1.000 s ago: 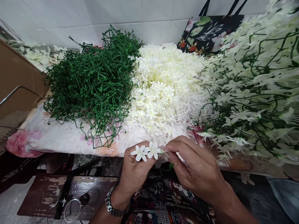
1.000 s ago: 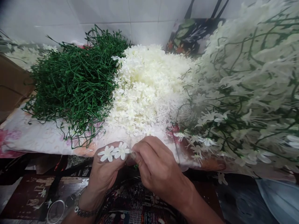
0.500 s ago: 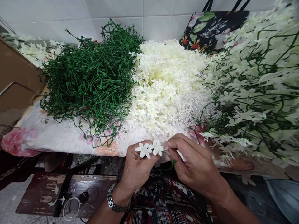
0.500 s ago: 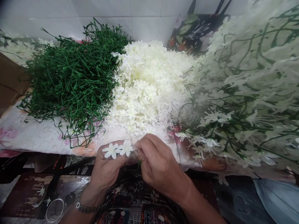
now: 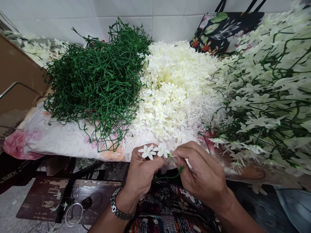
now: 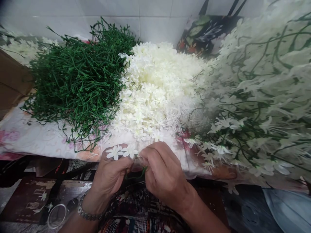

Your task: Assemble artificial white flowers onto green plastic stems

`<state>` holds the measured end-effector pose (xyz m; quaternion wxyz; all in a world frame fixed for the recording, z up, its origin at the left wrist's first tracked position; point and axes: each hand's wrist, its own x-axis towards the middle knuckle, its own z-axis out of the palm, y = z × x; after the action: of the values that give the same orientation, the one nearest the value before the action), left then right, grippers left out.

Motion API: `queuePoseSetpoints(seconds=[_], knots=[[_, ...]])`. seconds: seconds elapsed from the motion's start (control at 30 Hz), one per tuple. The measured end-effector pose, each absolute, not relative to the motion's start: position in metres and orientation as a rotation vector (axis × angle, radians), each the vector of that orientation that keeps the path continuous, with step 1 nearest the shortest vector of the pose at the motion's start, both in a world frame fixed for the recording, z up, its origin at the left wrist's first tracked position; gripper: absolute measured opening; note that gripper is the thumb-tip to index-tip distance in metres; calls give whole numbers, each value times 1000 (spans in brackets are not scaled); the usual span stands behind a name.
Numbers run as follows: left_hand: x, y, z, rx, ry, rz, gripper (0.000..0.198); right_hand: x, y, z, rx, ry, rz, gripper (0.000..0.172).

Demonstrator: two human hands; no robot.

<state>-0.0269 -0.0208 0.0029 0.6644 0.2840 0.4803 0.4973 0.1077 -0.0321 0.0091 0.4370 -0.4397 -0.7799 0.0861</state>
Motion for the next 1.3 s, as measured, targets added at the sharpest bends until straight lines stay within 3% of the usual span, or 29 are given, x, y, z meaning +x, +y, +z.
queuePoseSetpoints(seconds=[0.73, 1.3], knots=[[-29, -21, 7, 564, 1048, 1088, 20, 120, -30, 11, -1080, -1939, 360, 14], [-31, -26, -10, 723, 1055, 1111, 17, 119, -32, 20, -1043, -2262, 114, 16]])
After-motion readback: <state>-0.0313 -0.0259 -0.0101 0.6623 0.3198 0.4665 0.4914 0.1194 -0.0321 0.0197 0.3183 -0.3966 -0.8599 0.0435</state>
